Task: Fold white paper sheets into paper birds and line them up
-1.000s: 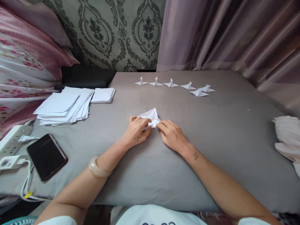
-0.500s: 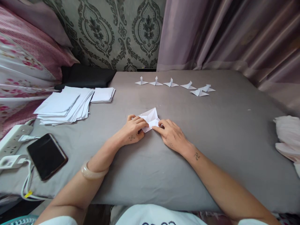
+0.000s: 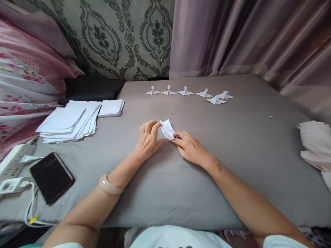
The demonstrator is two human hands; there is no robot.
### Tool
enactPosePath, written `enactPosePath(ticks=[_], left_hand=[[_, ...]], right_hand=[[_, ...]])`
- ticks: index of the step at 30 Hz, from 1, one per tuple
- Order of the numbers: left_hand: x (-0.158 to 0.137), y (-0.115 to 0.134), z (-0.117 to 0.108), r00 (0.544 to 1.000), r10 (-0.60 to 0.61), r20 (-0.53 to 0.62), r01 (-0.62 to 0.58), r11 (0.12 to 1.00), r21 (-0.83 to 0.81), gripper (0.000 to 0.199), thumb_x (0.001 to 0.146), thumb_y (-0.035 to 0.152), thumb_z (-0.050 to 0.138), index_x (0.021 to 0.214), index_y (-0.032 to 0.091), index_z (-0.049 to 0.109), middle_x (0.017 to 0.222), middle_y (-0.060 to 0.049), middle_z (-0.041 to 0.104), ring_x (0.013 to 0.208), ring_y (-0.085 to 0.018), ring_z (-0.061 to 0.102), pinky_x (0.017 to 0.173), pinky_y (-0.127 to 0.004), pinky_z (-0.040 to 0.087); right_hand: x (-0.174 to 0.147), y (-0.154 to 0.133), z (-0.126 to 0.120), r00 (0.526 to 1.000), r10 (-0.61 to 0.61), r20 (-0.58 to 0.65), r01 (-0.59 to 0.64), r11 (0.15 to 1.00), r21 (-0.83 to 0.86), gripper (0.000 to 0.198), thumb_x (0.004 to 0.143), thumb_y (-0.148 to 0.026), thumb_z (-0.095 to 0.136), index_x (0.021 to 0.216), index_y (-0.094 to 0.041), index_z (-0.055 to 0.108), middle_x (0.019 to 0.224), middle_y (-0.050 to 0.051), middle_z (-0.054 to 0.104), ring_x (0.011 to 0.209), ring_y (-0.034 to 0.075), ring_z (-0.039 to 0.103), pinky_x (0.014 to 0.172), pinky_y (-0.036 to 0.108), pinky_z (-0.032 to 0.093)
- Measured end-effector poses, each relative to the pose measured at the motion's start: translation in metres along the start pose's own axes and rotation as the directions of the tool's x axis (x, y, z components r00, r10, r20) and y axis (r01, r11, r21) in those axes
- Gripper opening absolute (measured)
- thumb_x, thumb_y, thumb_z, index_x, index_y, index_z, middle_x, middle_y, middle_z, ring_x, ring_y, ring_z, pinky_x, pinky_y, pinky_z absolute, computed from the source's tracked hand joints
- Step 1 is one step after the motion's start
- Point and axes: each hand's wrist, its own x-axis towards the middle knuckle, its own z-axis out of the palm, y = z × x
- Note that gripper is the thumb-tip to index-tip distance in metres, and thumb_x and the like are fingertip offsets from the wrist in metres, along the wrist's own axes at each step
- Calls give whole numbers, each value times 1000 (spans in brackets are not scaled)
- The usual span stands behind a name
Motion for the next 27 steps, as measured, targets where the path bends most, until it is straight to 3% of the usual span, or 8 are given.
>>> enactPosePath(ticks=[4, 8, 13, 18, 23, 27], left_hand=[[2, 1, -1, 971, 165, 170, -158, 986, -58, 21, 96, 33, 45, 101, 18, 59, 105, -9, 64, 95, -20, 56, 83, -35, 36], [4, 2, -4, 935, 254, 247, -214, 961, -176, 27, 99, 23, 38, 100, 18, 64, 102, -6, 68, 93, -16, 60, 83, -32, 38], [3, -2, -4, 910, 286, 301, -233, 951, -202, 33, 98, 21, 35, 111, 18, 65, 105, -10, 66, 97, -19, 58, 80, -31, 41], [2, -4, -2, 883, 323, 340, -278, 944, -175, 40, 94, 13, 35, 122, 24, 60, 109, -10, 60, 100, -20, 53, 84, -33, 41], [1, -2, -1, 875, 290, 387, -262, 957, -126, 49, 92, 9, 37, 131, 32, 53, 113, -9, 55, 97, -21, 50, 85, -35, 42], [1, 1, -1, 896, 279, 344, -232, 957, -172, 43, 92, 11, 37, 124, 28, 60, 107, -10, 57, 95, -20, 52, 84, -36, 44]], right_hand=[[0, 8, -5, 999, -27, 27, 24, 996, 91, 37, 88, -7, 43, 108, -24, 69, 103, 6, 65, 97, 19, 56, 81, 31, 46], [0, 13, -18, 998, -14, 66, 0, 978, 207, 36, 87, -8, 44, 100, -25, 73, 103, 4, 67, 94, 17, 61, 83, 31, 48], [-3, 22, -35, 988, 72, 138, -117, 928, 353, 33, 81, -11, 48, 90, -28, 75, 116, -1, 68, 94, 17, 65, 84, 31, 50], [-4, 37, -36, 964, 243, 110, -266, 859, 438, 26, 81, -18, 49, 89, -25, 74, 100, 0, 72, 84, 16, 66, 75, 28, 51], [4, 25, -17, 907, 418, -54, -365, 843, 395, 21, 85, -25, 51, 95, -23, 69, 89, 1, 72, 74, 15, 64, 73, 29, 49], [10, 6, -1, 900, 424, -99, -400, 895, 200, 20, 81, -33, 63, 98, -22, 64, 92, 4, 68, 72, 16, 61, 65, 29, 46]])
